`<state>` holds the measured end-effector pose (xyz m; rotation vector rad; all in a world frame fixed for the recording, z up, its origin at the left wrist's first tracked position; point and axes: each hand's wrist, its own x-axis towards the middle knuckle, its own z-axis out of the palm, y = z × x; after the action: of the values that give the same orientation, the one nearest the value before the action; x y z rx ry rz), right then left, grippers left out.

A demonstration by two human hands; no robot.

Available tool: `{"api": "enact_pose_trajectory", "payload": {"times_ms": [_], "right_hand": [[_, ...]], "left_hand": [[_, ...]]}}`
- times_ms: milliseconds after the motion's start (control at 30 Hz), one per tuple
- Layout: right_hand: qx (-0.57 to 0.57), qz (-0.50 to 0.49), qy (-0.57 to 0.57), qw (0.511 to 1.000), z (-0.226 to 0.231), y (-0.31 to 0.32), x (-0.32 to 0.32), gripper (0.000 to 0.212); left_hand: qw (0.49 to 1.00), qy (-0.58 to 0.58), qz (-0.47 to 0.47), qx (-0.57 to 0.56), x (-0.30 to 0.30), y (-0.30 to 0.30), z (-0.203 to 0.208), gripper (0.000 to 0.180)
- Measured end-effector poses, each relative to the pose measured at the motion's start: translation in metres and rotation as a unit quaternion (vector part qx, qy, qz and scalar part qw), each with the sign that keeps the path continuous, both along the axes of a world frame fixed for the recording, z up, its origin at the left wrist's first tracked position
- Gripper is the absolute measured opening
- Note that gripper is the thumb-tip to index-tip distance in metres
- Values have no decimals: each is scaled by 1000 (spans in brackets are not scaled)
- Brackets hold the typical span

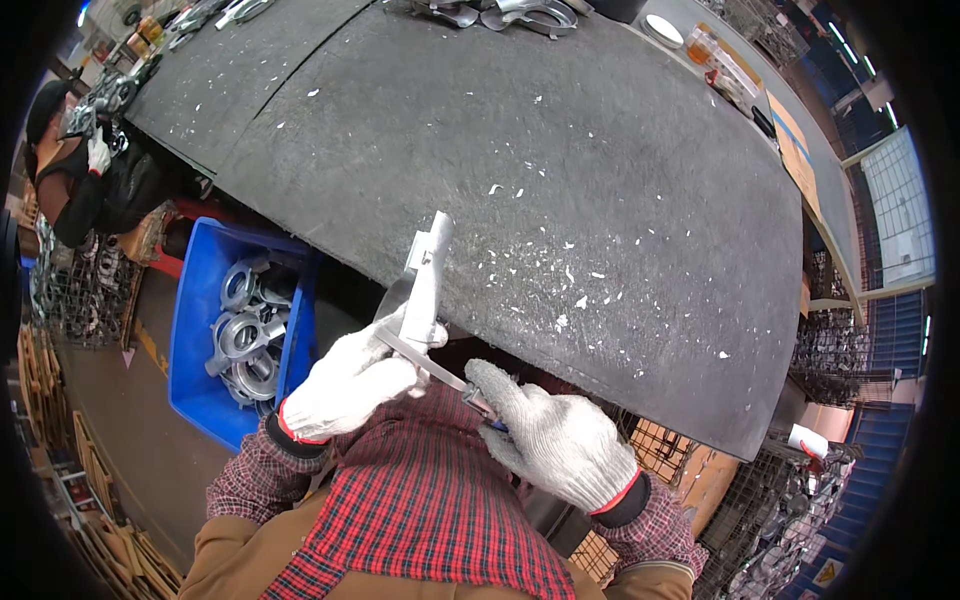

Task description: The person deburrs a metal casing using a handheld scraping tool, working along its edges and openings, and places the component onto the table.

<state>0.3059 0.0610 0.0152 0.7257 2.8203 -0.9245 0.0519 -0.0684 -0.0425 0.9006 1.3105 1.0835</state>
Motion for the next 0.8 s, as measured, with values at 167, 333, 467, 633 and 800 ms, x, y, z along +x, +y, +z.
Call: {"api": "enact_pose_trajectory", "payload": {"times_ms": [167,333,467,633,800], "right_hand": [[-80,-46,82,992,-8,-2,-3,73],[-175,-90,14,980,-1,-7,-6,71],[-111,-81,48,989,2,10,-6,71],[-79,-126,50,988,17,21,-18,70],[50,-57,9,997,35,7,-13,70]], "left_hand": [[995,-85,22,-37,-3,13,16,58],[994,-93,21,-45,-5,17,19,55],[997,9,-37,-65,-10,23,41,54],[996,-80,25,30,-9,6,36,58],[999,-35,-4,14,-20,6,14,57]]}}
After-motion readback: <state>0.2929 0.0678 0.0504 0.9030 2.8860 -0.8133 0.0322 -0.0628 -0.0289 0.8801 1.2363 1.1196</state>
